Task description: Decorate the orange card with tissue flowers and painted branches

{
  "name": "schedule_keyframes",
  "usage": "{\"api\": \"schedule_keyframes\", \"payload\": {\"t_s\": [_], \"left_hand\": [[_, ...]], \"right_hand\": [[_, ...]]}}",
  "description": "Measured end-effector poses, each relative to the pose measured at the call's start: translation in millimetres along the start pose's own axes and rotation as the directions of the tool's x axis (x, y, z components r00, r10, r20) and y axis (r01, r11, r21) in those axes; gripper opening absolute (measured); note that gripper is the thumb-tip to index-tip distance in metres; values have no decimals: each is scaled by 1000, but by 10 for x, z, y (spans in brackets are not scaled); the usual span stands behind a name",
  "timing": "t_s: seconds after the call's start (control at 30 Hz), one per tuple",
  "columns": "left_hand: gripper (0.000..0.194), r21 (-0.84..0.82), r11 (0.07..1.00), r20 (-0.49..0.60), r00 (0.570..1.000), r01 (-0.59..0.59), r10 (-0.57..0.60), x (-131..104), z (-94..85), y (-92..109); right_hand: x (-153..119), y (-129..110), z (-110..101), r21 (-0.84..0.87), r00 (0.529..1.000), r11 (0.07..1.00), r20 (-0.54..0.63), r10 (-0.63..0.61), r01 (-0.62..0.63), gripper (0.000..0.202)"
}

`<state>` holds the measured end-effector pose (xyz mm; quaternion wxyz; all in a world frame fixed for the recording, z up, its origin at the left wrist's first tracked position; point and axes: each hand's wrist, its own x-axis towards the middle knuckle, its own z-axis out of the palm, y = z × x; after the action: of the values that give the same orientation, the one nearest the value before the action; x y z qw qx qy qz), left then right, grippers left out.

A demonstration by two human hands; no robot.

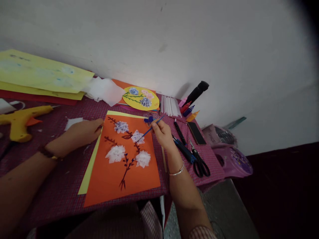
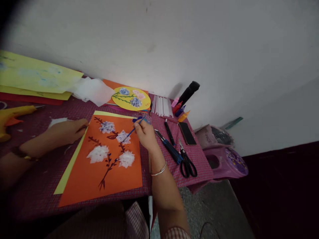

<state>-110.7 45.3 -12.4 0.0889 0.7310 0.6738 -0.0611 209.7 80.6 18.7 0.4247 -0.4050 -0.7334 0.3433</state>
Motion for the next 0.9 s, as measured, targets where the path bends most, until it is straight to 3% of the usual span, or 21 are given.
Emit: {"api": "schedule_keyframes", "payload": {"t_s": [0.2, 0.37, 0.6, 0.77, 0.9], "left_hand": [[27, -8, 1000, -4, 1000, -2, 2, -20, -25, 19], [25, -3, 1000, -5, 1000, 2, -2, -25, -27, 29], [25, -4, 1000, 5, 1000, 9, -9, -13, -7, 9], [30, -2, 1000, 7, 1000, 4, -4, -7, -5, 1], [30, -5, 1000, 12, 1000, 0, 0, -4, -5, 3]], "right_hand": [[-9, -18, -48, -23, 998, 999, -63, -29, 27, 29], [-19, -27, -32, -86, 998, 995, 57, -41, 46, 24], [-7, -27, -40, -3, 999, 1000, -33, -22, 22, 25], [-8, -8, -33, -87, 998, 996, 48, -30, 34, 23], [-1, -16, -49, -5, 998, 1000, -65, -24, 24, 26]]}}
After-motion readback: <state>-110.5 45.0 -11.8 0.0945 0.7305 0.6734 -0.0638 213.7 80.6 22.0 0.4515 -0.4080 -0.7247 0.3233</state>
